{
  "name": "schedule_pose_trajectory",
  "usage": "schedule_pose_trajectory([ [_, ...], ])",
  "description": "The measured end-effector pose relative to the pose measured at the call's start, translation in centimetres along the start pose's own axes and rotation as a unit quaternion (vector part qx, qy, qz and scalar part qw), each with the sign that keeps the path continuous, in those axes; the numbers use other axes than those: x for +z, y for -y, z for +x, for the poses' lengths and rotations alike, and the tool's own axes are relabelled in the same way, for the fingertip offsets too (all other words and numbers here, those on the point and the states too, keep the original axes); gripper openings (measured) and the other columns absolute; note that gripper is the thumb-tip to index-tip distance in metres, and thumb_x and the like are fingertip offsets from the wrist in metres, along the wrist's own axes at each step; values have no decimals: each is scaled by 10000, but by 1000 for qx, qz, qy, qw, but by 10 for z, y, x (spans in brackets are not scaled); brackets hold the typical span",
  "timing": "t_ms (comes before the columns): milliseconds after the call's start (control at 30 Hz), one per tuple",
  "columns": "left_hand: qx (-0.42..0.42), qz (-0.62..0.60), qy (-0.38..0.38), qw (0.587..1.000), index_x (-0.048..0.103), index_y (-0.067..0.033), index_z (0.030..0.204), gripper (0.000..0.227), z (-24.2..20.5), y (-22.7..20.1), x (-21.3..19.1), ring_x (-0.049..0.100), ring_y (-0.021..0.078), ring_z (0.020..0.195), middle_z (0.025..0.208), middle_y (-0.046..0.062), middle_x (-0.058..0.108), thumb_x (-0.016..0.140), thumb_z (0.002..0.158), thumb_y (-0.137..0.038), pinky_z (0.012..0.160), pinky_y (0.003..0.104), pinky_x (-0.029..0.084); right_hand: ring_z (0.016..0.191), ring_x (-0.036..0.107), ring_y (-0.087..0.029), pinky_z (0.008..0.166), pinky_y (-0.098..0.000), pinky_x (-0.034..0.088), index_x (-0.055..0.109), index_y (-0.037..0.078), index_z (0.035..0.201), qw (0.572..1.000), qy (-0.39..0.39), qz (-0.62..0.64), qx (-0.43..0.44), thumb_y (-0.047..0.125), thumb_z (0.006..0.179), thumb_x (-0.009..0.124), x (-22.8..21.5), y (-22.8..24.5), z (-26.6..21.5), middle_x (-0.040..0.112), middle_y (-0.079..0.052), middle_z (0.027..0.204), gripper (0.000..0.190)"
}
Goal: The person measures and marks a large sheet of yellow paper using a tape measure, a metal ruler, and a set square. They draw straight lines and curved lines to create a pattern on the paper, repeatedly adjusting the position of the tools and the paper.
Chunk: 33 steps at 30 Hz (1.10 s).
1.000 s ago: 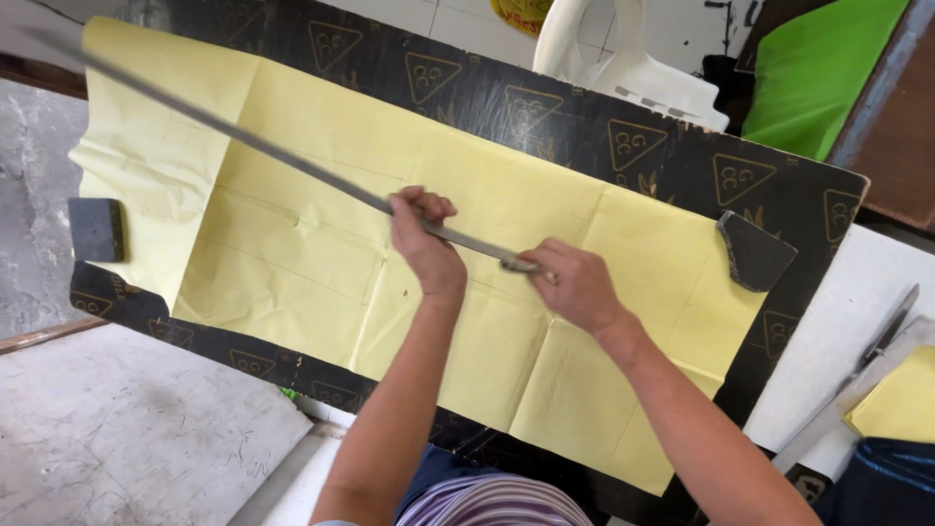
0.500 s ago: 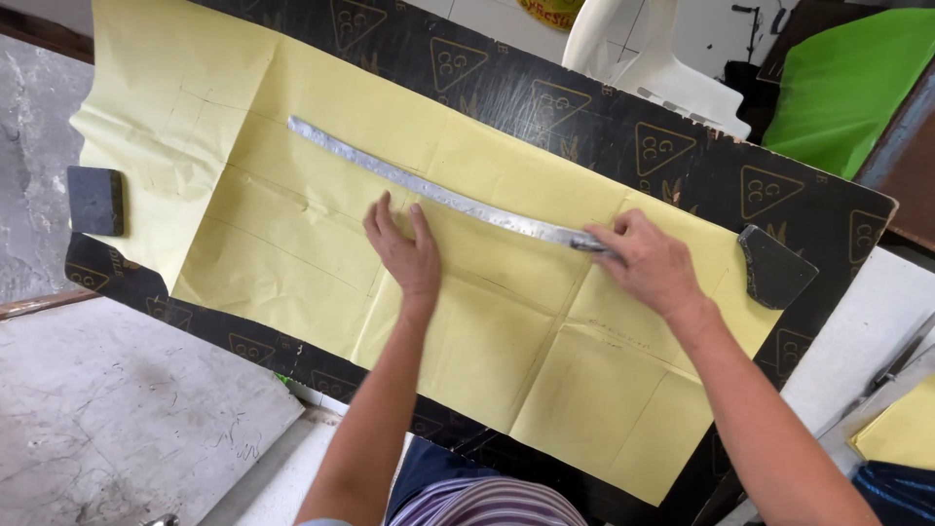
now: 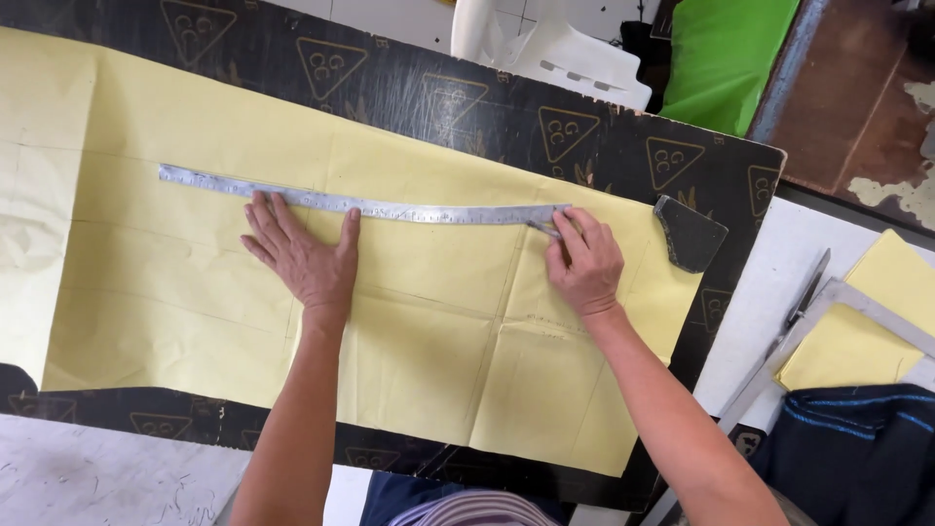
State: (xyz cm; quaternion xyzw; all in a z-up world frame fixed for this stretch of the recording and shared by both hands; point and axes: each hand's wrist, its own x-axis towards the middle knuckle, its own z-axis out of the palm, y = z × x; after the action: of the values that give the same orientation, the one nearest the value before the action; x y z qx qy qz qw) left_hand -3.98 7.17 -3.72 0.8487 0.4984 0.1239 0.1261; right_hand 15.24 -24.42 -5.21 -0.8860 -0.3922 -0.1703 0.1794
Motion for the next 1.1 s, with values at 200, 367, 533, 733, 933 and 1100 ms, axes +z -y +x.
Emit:
schedule_pose_trajectory([
  [200, 27, -2, -28, 999, 445, 19, 1512, 1102, -2, 2, 2, 258, 432, 1516, 1627, 261, 303, 776, 794, -748, 1205, 645, 159, 781, 605, -147, 698, -281, 545, 807, 195, 1128, 1000, -21, 17, 6, 178, 799, 661, 2, -4, -8, 717, 32, 1187, 361],
  [367, 33, -7, -32, 999, 454, 24, 1513, 1119, 1, 3, 5, 259, 446, 1512, 1630, 258, 321, 739, 781, -774, 1198, 651, 158, 758, 589, -156, 671, -290, 542, 817, 162, 1098, 998, -13, 48, 25, 133, 820, 647, -3, 0, -1, 721, 6, 1151, 326],
  [533, 28, 1, -21, 999, 437, 24, 1525, 1105, 2, 3, 5, 238, 441, 1520, 1642, 259, 301, 734, 800, -756, 1200, 649, 148, 754, 584, -156, 655, -286, 532, 812, 155, 1099, 998, 0, 55, 39, 136, 849, 635, -10, 6, 7, 724, -10, 1153, 307],
  [733, 47, -12, -35, 998, 457, 38, 1496, 1075, 3, 5, 6, 277, 466, 1499, 1621, 281, 326, 768, 786, -707, 1178, 684, 174, 690, 595, -174, 616, -302, 539, 833, 125, 1002, 993, -25, 111, 34, 106, 766, 642, -5, 1, 1, 759, -27, 1062, 305],
  [933, 54, -18, -32, 998, 453, 43, 1496, 1071, 1, 7, 6, 284, 475, 1494, 1621, 287, 318, 797, 777, -673, 1176, 685, 161, 663, 582, -176, 596, -299, 531, 842, 114, 967, 989, -28, 141, 44, 119, 728, 638, -9, 2, 1, 775, -45, 1030, 314],
  [1100, 66, -38, -36, 996, 450, 64, 1484, 1044, 2, 6, 5, 299, 497, 1484, 1606, 308, 323, 811, 792, -630, 1159, 705, 163, 650, 563, -170, 568, -286, 513, 837, 100, 923, 982, -27, 177, 52, 137, 732, 614, -12, 4, 7, 768, -67, 968, 296],
])
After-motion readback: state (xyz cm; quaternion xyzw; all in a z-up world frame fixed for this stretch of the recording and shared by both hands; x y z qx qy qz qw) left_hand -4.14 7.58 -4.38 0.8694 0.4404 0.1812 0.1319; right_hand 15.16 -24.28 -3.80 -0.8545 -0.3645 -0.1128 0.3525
